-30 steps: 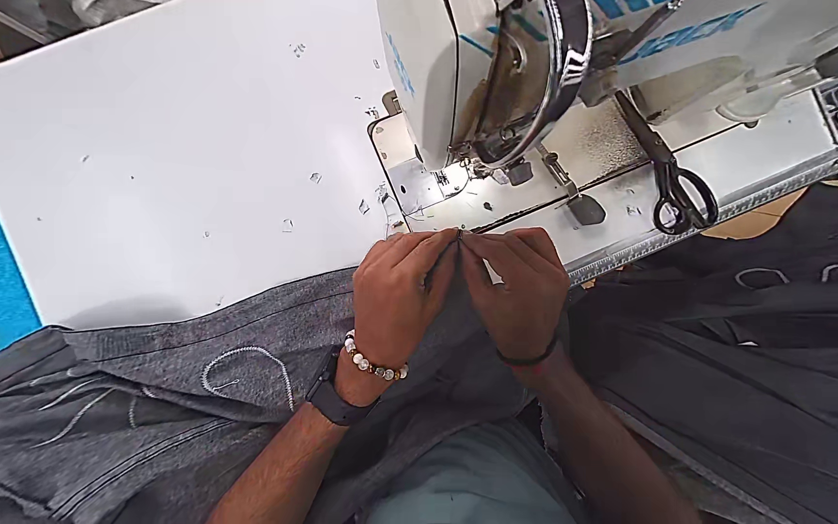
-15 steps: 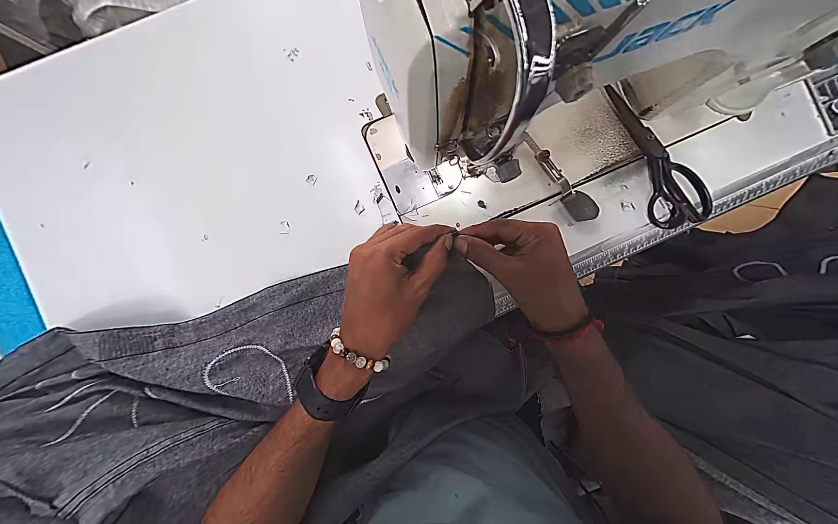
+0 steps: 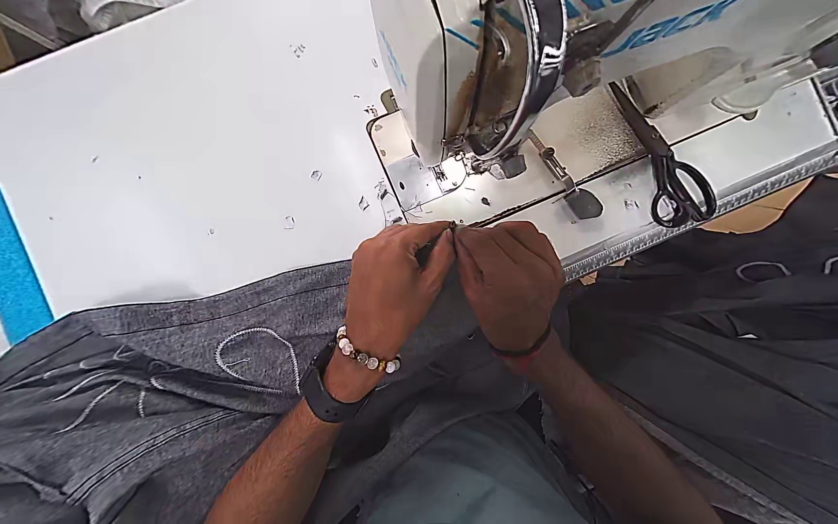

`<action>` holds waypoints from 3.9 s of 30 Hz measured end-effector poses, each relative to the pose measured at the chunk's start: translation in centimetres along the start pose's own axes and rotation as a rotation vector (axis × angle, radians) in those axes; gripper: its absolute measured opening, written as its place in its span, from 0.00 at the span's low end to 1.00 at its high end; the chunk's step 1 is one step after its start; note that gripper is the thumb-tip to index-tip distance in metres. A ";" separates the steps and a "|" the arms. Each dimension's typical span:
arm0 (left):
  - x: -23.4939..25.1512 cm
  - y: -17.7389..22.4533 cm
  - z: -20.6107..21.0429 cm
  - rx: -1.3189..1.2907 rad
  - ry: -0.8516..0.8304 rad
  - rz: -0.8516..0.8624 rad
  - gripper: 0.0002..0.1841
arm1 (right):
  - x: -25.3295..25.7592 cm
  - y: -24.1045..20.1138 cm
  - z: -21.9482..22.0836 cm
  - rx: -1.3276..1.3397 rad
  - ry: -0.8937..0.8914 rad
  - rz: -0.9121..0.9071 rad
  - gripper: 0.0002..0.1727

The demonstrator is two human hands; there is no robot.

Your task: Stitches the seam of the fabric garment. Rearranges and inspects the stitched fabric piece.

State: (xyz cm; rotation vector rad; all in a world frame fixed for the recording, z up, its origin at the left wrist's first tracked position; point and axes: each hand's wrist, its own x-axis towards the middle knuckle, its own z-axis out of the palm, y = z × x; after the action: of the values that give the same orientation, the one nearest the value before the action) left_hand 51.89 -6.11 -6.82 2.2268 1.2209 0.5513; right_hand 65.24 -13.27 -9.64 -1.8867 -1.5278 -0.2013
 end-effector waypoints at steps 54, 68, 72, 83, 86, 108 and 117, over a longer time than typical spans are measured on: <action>4.9 -6.9 1.1 0.475 0.030 0.468 0.21 | 9.3 20.2 -6.4 -0.606 -0.162 0.379 0.23; 4.8 -6.9 1.0 0.461 0.012 0.472 0.21 | 1.7 4.6 -1.9 0.462 -0.438 0.386 0.19; 4.9 -7.0 1.0 0.467 0.002 0.484 0.21 | 2.0 2.1 0.8 0.277 -0.377 0.325 0.17; 6.0 -7.2 0.1 0.468 0.005 0.447 0.21 | 2.1 0.0 2.7 -0.139 -0.368 0.144 0.22; 5.2 -6.2 0.5 0.519 0.003 0.416 0.19 | 2.6 0.2 2.0 -0.032 -0.423 0.185 0.22; 5.0 -8.0 0.2 0.246 -0.105 0.539 0.22 | 1.9 3.5 2.3 0.091 -0.151 -0.171 0.15; 8.1 -10.3 -1.1 0.303 -0.170 0.756 0.22 | -0.8 2.5 2.7 -0.046 -0.107 -0.148 0.19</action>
State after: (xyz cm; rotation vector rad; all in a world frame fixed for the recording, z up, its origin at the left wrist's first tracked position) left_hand 48.81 5.70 -11.67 2.9139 0.3541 0.4491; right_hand 66.49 -12.47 -13.04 -1.8472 -1.7506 -0.2063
